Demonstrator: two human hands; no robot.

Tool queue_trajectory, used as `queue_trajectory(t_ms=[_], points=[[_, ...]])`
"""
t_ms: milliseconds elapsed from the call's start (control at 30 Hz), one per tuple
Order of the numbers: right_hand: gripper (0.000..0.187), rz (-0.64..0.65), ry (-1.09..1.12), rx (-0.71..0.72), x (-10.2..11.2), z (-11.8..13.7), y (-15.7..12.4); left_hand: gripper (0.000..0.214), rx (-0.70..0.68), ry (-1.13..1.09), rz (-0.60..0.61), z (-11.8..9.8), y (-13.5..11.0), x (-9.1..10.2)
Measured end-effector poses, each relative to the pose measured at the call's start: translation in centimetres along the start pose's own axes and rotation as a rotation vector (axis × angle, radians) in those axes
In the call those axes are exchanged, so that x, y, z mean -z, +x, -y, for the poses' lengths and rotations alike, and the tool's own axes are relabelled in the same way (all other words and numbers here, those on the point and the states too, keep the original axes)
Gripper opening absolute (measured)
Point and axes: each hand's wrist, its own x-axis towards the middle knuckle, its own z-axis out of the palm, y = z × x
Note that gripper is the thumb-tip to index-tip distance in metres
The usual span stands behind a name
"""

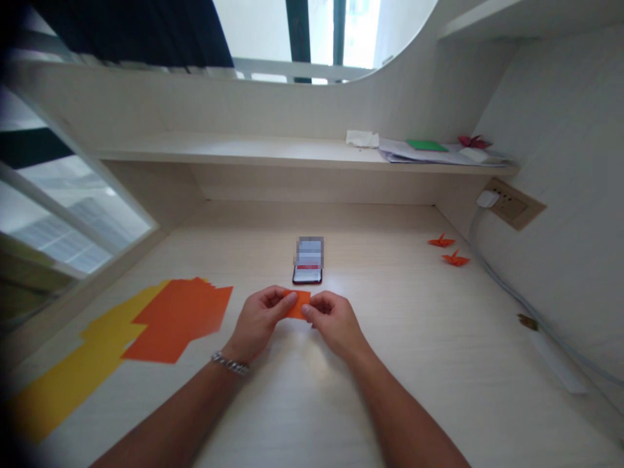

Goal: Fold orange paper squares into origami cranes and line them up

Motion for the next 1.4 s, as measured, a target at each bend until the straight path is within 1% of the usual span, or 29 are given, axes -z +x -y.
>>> queue_trajectory(t_ms=[100, 267, 400, 533, 700, 833, 900, 967, 1100, 1167, 1267, 1400], points=[[0.021, -0.034, 0.059, 0.012, -0.06, 0.07, 0.03, 0.023, -0.007, 0.022, 0.009, -0.13, -0.05, 0.02], [0.023, -0.037, 0.168, -0.023, -0.1, 0.0, 0.14, 0.021, -0.018, 0.041, 0.025, -0.05, -0.16, 0.01], [0.022, -0.064, 0.173, 0.01, -0.07, -0.07, 0.24, 0.021, -0.014, 0.066, 0.031, 0.0, -0.22, -0.1], [0.023, -0.067, 0.196, -0.026, -0.16, -0.07, 0.26, 0.022, -0.021, 0.085, 0.018, 0.14, -0.19, -0.12], [0.021, -0.093, 0.165, 0.02, 0.01, 0.04, 0.26, 0.021, -0.02, 0.077, 0.055, 0.54, -0.04, 0.04], [0.022, -0.105, 0.166, -0.039, 0.03, 0.15, 0.26, 0.024, -0.027, 0.059, 0.069, 0.8, 0.08, 0.14], [0.024, -0.107, 0.18, -0.084, -0.1, 0.1, 0.27, 0.023, -0.023, 0.052, 0.063, 0.85, 0.11, 0.15], [0.026, -0.11, 0.192, -0.098, -0.22, -0.01, 0.29, 0.023, -0.015, 0.049, 0.05, 0.85, 0.12, 0.1], [0.025, -0.137, 0.152, -0.031, -0.14, -0.26, 0.39, 0.025, 0.039, -0.029, 0.061, 0.71, 0.11, -0.12], [0.026, -0.145, 0.107, -0.023, -0.01, -0.37, 0.46, 0.026, 0.065, -0.063, 0.062, 0.61, 0.11, -0.21], [0.027, -0.154, 0.068, -0.031, 0.15, -0.53, 0.53, 0.026, 0.075, -0.033, 0.048, 0.51, 0.11, -0.22], [0.024, -0.19, -0.003, 0.045, 0.12, -0.67, 0.58, 0.025, 0.071, 0.032, 0.068, 0.51, 0.1, -0.09]])
